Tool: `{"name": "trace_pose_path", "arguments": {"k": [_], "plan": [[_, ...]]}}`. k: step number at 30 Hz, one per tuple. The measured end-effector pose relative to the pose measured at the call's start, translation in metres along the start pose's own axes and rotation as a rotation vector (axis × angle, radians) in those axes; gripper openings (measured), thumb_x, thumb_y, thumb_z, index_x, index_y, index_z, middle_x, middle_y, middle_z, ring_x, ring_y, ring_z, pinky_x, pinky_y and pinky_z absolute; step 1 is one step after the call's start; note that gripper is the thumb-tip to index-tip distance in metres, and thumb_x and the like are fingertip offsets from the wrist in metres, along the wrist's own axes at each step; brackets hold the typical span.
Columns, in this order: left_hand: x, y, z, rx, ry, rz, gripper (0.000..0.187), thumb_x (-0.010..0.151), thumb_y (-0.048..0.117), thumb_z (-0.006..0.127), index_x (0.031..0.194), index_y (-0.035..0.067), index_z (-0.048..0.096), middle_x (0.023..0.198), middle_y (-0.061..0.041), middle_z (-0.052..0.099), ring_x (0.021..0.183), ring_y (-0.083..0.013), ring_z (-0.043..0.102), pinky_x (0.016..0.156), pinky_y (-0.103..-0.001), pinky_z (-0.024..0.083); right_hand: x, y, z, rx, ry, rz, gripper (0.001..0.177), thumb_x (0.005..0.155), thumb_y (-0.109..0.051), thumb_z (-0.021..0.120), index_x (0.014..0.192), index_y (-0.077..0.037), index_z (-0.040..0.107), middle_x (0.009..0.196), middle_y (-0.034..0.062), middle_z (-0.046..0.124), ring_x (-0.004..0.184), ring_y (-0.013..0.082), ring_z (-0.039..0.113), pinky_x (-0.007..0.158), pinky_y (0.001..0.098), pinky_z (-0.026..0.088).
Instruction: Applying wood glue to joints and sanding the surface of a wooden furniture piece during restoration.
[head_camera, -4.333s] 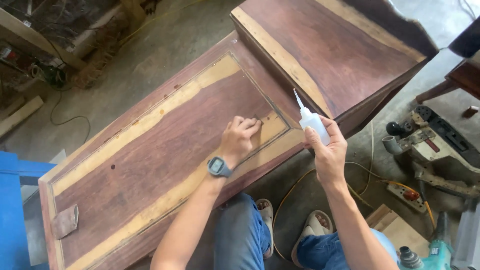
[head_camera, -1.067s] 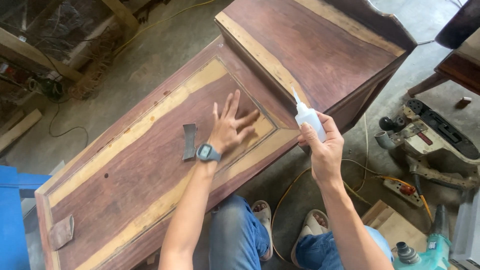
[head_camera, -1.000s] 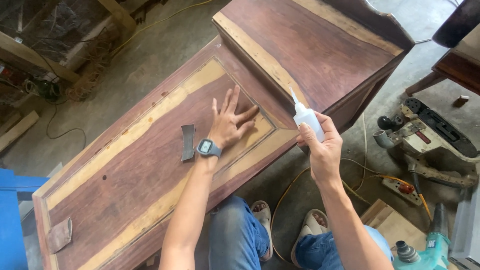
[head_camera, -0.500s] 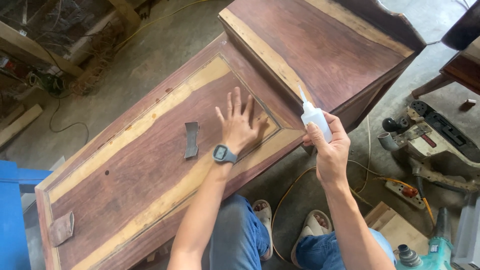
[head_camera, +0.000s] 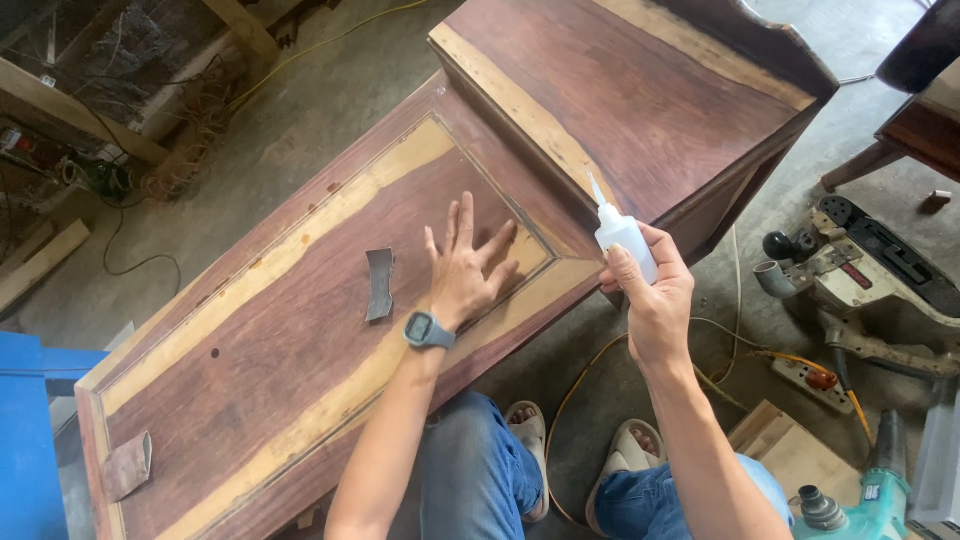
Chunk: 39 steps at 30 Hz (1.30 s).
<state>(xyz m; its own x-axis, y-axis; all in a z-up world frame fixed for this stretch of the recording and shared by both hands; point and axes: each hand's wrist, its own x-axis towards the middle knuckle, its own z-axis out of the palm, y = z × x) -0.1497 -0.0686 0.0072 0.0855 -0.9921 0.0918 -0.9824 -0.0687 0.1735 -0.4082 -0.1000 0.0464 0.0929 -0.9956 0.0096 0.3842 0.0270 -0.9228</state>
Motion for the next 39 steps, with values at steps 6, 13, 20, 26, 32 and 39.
{"name": "trace_pose_path", "arguments": {"k": [6,13,20,26,32,39], "plan": [[0.029,-0.018,0.006,0.033,0.019,0.017,0.053,0.097,0.07,0.046,0.145,0.049,0.053,0.173,-0.008,0.0,0.158,-0.0361,0.006,0.114,-0.079,0.007,0.001,0.001,0.001,-0.002,0.004,-0.022,0.044,0.097,-0.02,0.073,0.135,0.0,0.06,0.091,0.0135,0.065,0.072,0.0138,0.067,0.068,0.0282,0.059],[0.03,-0.027,0.011,-0.043,0.146,-0.057,0.084,0.087,0.066,0.067,0.16,0.039,0.035,0.173,-0.013,0.003,0.158,-0.038,0.013,0.115,-0.078,0.013,0.002,0.003,0.0,0.008,0.001,-0.008,0.044,0.097,-0.021,0.074,0.134,0.0,0.061,0.091,0.015,0.065,0.072,0.015,0.068,0.068,0.0298,0.06],[0.038,-0.025,0.017,0.014,0.101,0.016,0.064,0.091,0.072,0.055,0.145,0.04,0.056,0.173,-0.007,0.01,0.159,-0.0348,0.008,0.115,-0.078,0.009,0.001,0.0,-0.001,-0.008,-0.01,-0.001,0.045,0.098,-0.022,0.073,0.136,-0.002,0.06,0.094,0.0161,0.064,0.074,0.0167,0.067,0.072,0.033,0.059],[0.031,-0.024,0.013,-0.016,0.138,0.035,0.056,0.091,0.069,0.057,0.139,0.041,0.063,0.173,-0.002,0.013,0.159,-0.0323,0.011,0.115,-0.077,0.009,0.001,0.0,-0.001,-0.019,-0.02,-0.003,0.046,0.099,-0.023,0.071,0.137,-0.002,0.059,0.094,0.0157,0.064,0.075,0.0167,0.066,0.074,0.0334,0.059],[0.023,-0.018,0.009,-0.008,0.061,0.048,0.058,0.092,0.072,0.051,0.145,0.049,0.053,0.174,-0.004,0.006,0.159,-0.0344,0.006,0.115,-0.078,0.006,0.002,0.002,-0.001,-0.008,-0.017,0.0,0.045,0.098,-0.022,0.072,0.136,-0.002,0.059,0.093,0.0145,0.064,0.074,0.016,0.066,0.072,0.0321,0.058],[0.029,-0.019,0.008,0.0,0.033,0.002,0.055,0.095,0.072,0.049,0.144,0.048,0.055,0.174,-0.005,0.003,0.159,-0.0345,0.004,0.116,-0.077,0.007,0.001,0.004,-0.001,-0.013,-0.012,-0.008,0.046,0.098,-0.022,0.072,0.137,-0.001,0.059,0.093,0.0148,0.064,0.074,0.0155,0.067,0.071,0.0315,0.058]]}}
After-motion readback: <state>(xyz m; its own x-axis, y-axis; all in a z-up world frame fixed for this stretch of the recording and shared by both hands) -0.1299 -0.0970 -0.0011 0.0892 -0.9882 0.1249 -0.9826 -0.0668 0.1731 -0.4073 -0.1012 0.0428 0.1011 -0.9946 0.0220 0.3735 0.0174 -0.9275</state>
